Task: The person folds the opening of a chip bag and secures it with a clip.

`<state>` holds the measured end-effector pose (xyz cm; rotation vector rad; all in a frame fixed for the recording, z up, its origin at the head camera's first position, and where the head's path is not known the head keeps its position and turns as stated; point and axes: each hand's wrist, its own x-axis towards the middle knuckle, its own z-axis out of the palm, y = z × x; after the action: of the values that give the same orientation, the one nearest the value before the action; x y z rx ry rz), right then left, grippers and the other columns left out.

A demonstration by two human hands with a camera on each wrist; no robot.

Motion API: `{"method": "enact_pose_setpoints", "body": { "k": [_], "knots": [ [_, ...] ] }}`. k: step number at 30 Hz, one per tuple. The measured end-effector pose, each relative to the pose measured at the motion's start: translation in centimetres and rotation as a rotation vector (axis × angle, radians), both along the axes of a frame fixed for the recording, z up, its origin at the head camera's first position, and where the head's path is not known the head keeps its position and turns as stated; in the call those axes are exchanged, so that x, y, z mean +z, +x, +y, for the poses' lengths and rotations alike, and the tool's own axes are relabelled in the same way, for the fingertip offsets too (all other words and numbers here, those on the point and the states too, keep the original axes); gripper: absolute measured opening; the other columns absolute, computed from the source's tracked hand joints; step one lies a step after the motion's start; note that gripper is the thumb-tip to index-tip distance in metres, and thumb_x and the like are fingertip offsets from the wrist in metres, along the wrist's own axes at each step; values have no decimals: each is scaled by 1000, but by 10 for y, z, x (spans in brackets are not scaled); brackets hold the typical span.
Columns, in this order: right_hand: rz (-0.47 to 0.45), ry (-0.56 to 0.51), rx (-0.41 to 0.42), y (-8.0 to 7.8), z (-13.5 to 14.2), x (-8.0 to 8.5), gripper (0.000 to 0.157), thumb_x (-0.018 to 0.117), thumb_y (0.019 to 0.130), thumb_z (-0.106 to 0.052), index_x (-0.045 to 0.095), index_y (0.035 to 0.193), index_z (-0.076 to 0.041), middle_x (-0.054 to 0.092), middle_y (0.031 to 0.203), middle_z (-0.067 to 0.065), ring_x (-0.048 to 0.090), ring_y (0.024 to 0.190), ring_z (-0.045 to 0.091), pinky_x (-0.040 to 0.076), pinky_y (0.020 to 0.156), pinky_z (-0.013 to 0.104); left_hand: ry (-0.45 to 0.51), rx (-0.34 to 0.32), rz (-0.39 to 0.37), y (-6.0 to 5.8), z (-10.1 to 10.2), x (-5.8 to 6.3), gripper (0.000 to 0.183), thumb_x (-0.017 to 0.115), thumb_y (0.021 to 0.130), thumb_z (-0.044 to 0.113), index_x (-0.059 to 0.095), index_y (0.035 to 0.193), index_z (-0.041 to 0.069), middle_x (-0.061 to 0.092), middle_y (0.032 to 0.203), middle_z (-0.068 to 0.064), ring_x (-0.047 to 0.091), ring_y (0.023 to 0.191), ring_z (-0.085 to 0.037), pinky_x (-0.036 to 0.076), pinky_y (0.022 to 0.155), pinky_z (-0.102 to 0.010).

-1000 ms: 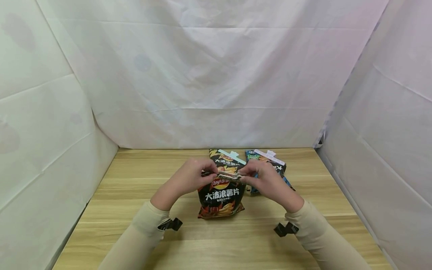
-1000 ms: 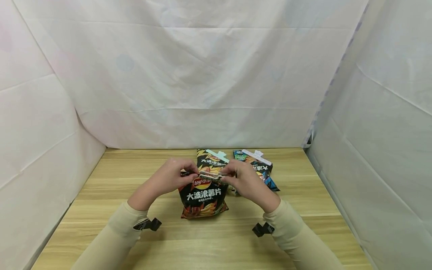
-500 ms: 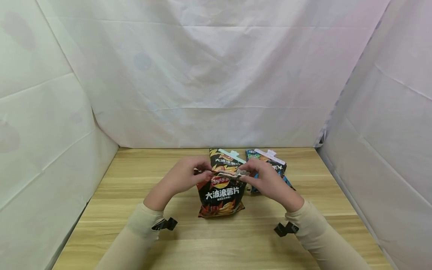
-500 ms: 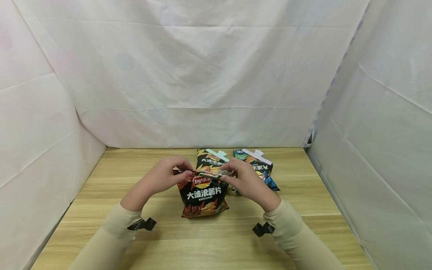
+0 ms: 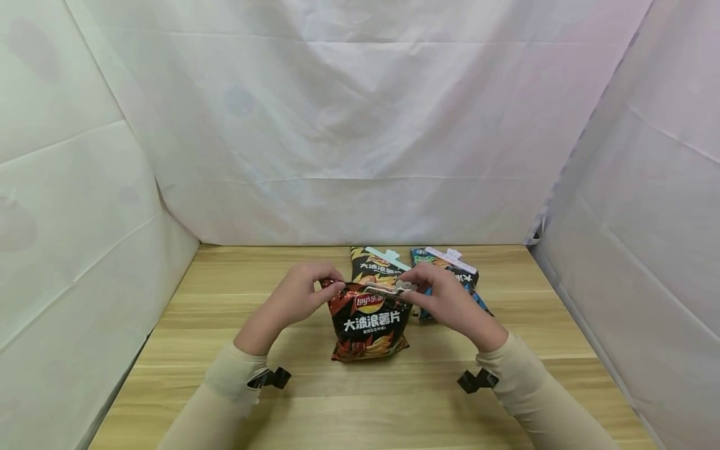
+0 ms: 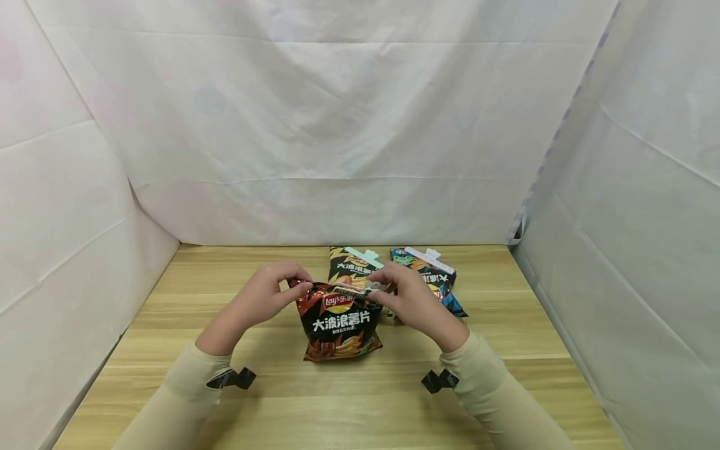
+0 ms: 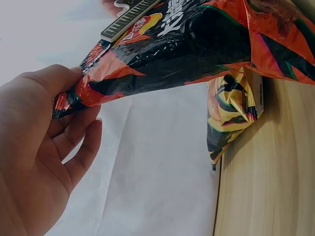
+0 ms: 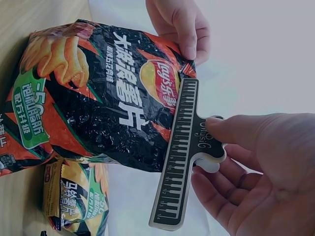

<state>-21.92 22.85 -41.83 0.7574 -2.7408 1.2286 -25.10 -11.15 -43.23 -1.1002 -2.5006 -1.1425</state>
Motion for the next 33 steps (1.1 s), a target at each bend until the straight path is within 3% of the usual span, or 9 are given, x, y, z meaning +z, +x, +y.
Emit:
{"method": "enact_pose_setpoints", "body": {
  "k": [9, 20, 33],
  "knots": [
    [-67, -11, -12, -5, 3, -1, 19, 82, 104, -19, 80, 123, -18, 70, 105, -6, 67, 89, 15, 58, 74, 35, -19, 9, 27, -1, 0, 2, 5, 79, 106, 17, 84, 108, 18, 75, 97, 13, 65, 84, -4, 58, 76, -35],
    [6, -28, 22, -9, 5, -2, 14, 85, 100, -14, 83, 112, -21, 72, 100, -9, 68, 89, 12, 59, 77, 34, -57, 31, 58, -4, 2, 0, 7, 80, 105, 19, 85, 111, 17, 80, 107, 8, 73, 96, -9, 61, 86, -41],
    [37, -71, 79, -11, -10, 8, 10, 84, 100, -11, 84, 102, -21, 70, 93, -7, 66, 78, 14, 55, 69, 33, -60, 9, 119, -2, 10, 3, 7, 81, 104, 18, 84, 110, 17, 80, 106, 7, 74, 96, -9, 62, 83, -41]
  ]
}}
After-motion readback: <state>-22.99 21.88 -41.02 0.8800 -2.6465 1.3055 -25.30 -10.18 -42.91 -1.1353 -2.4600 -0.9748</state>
